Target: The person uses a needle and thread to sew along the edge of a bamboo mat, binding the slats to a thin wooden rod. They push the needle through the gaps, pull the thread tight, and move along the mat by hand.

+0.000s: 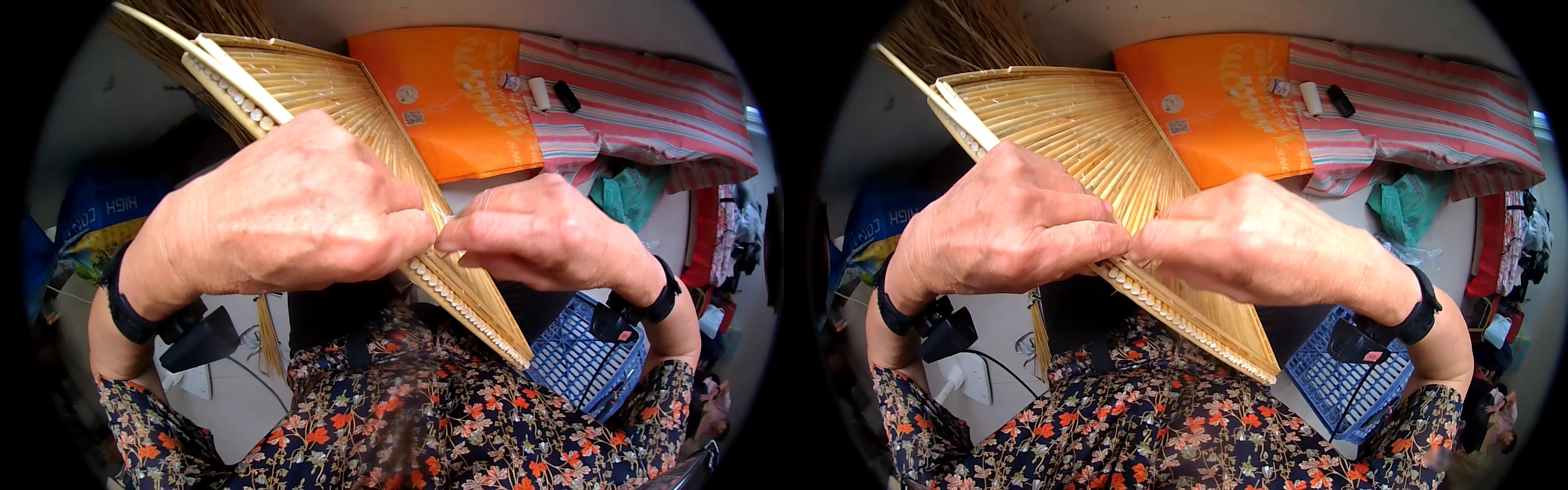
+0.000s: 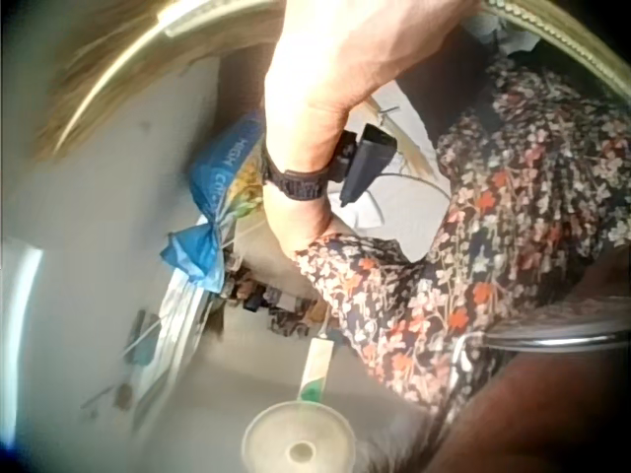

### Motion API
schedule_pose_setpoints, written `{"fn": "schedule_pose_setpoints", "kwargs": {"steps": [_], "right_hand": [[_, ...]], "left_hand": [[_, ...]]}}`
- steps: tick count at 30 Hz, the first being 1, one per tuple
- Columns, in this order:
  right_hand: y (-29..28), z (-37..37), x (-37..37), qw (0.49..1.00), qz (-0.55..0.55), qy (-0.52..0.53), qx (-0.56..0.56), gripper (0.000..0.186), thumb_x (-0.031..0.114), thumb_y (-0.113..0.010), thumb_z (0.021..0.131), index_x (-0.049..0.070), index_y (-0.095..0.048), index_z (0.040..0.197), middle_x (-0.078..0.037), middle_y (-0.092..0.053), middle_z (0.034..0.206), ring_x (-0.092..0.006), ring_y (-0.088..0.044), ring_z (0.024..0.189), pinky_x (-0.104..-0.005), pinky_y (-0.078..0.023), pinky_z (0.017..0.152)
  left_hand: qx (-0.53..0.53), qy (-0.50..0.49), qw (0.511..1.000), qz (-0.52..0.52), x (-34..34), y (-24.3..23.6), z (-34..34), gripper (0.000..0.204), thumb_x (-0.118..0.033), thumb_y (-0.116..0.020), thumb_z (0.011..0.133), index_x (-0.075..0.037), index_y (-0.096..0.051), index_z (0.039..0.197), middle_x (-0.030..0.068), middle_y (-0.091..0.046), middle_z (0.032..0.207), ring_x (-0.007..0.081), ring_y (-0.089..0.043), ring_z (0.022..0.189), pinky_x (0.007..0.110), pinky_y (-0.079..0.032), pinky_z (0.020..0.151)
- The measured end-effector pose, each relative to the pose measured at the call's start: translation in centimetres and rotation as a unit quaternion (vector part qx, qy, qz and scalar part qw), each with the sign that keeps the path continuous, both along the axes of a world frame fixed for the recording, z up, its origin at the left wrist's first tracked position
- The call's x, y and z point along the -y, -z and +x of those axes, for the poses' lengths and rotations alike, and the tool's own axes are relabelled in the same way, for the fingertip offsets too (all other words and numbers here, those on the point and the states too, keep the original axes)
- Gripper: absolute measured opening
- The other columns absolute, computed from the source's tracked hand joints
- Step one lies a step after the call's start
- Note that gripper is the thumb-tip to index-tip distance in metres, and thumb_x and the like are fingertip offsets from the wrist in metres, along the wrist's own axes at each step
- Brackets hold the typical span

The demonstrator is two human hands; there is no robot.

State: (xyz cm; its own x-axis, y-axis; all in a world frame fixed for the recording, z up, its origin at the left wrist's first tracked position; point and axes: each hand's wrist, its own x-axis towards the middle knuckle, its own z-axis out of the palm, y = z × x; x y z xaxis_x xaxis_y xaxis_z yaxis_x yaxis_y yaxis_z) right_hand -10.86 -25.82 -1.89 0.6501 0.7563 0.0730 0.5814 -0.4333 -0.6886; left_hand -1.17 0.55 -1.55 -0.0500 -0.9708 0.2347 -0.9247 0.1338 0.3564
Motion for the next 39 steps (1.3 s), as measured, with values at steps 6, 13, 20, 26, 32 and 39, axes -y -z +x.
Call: {"fn": "schedule_pose_setpoints", "kwargs": {"steps": [6, 13, 20, 26, 32, 39], "right_hand": [[1.1, 0.0, -0.9, 0.999, 0.039, -0.019, 0.006, 0.014, 0.01, -0.065, 0.096, 0.007, -0.056, 0.107, -0.012, -0.061, 0.081, -0.0377, -0.067, 0.075, -0.0476, -0.054, 0.062], [0.5, 1.0, -1.0, 0.992, 0.02, -0.117, 0.036, 0.011, 0.007, -0.067, 0.09, 0.003, -0.057, 0.093, -0.01, -0.052, 0.078, -0.033, -0.062, 0.073, -0.0436, -0.053, 0.065], [-1.5, 2.8, 8.7, 0.993, -0.071, 0.07, 0.06, 0.012, 0.001, -0.072, 0.093, -0.001, -0.068, 0.103, -0.013, -0.067, 0.095, -0.0283, -0.071, 0.084, -0.0383, -0.056, 0.072], [1.6, -2.9, 2.2, 0.98, 0.123, 0.131, -0.09, 0.007, 0.0, -0.075, 0.091, 0.0, -0.073, 0.098, -0.011, -0.073, 0.091, -0.0266, -0.075, 0.08, -0.0352, -0.057, 0.069], [4.9, -5.7, -0.5, 0.964, 0.178, 0.167, -0.101, 0.008, 0.002, -0.077, 0.089, 0.003, -0.074, 0.096, -0.007, -0.076, 0.087, -0.0247, -0.075, 0.072, -0.0341, -0.058, 0.063], [5.3, -6.0, -1.3, 0.983, 0.142, 0.116, -0.012, 0.02, 0.014, -0.076, 0.082, 0.011, -0.076, 0.102, 0.0, -0.045, 0.062, -0.0177, -0.056, 0.049, -0.0335, -0.043, 0.044]], "left_hand": [[0.004, -0.004, 1.0, 0.022, -0.2, -0.8, -0.3, 0.023, -0.015, -0.082, 0.085, -0.005, -0.073, 0.102, 0.0082, -0.075, 0.087, 0.0252, -0.074, 0.069, 0.037, -0.057, 0.053], [0.008, 0.016, 1.0, 0.02, -0.6, -1.2, -0.9, 0.018, -0.012, -0.079, 0.091, -0.002, -0.075, 0.106, 0.0116, -0.079, 0.092, 0.0267, -0.079, 0.077, 0.037, -0.062, 0.058], [-0.005, -0.054, 0.998, -0.02, -2.2, 1.7, -3.2, 0.015, -0.011, -0.079, 0.09, -0.004, -0.078, 0.102, 0.0101, -0.079, 0.086, 0.0239, -0.082, 0.085, 0.034, -0.068, 0.068], [-0.003, -0.078, 0.997, -0.016, -2.6, 0.5, -4.0, 0.015, -0.013, -0.079, 0.088, -0.004, -0.078, 0.1, 0.0126, -0.081, 0.094, 0.0283, -0.083, 0.093, 0.038, -0.068, 0.077], [-0.018, -0.081, 0.996, 0.044, -1.9, -0.3, -4.1, 0.015, -0.014, -0.078, 0.089, -0.003, -0.079, 0.099, 0.0156, -0.083, 0.1, 0.0307, -0.083, 0.097, 0.041, -0.068, 0.083], [-0.015, -0.081, 0.995, 0.05, -2.0, -0.5, -4.2, 0.013, -0.01, -0.079, 0.086, -0.003, -0.079, 0.098, 0.0146, -0.082, 0.098, 0.0286, -0.083, 0.097, 0.037, -0.069, 0.079]]}}
